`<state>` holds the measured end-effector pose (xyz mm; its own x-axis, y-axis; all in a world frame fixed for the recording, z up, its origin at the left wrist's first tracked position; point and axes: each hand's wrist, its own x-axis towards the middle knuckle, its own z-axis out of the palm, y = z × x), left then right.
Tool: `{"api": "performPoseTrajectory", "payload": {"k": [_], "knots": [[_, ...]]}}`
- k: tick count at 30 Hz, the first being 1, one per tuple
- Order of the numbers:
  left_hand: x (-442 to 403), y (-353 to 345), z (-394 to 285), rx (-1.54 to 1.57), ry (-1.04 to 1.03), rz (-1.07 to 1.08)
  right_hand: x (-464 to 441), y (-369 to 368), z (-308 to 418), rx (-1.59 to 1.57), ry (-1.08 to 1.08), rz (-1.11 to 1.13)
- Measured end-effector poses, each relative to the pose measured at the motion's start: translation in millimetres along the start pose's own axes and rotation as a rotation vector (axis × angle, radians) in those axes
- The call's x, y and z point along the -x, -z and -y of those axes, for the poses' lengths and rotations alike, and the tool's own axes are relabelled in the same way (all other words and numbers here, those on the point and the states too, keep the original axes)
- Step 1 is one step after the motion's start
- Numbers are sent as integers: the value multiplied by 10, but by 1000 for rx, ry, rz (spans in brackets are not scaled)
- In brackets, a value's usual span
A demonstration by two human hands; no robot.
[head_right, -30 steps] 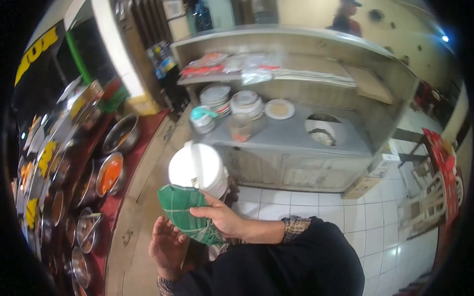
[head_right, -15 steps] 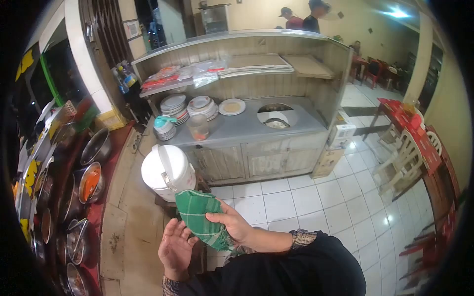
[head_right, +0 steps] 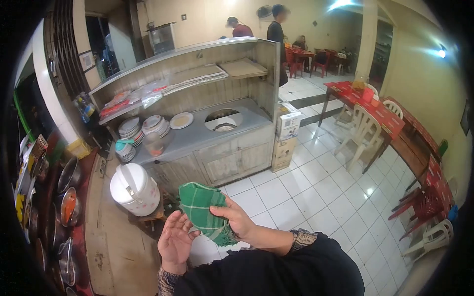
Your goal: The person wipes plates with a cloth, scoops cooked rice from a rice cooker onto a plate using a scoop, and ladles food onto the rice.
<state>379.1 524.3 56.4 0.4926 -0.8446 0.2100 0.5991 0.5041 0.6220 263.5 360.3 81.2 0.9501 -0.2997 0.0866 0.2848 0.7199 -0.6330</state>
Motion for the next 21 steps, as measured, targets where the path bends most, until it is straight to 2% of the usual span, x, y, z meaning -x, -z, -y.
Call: {"api": "performPoseTrajectory", "payload": {"k": [13,21], "knots": [[-271,-1104,1319,35,220,116,1370,618,1045,-18,128,-177],[-244,-1458,1896,70,314,147,1997,845,1388,-15,159,-261]]}}
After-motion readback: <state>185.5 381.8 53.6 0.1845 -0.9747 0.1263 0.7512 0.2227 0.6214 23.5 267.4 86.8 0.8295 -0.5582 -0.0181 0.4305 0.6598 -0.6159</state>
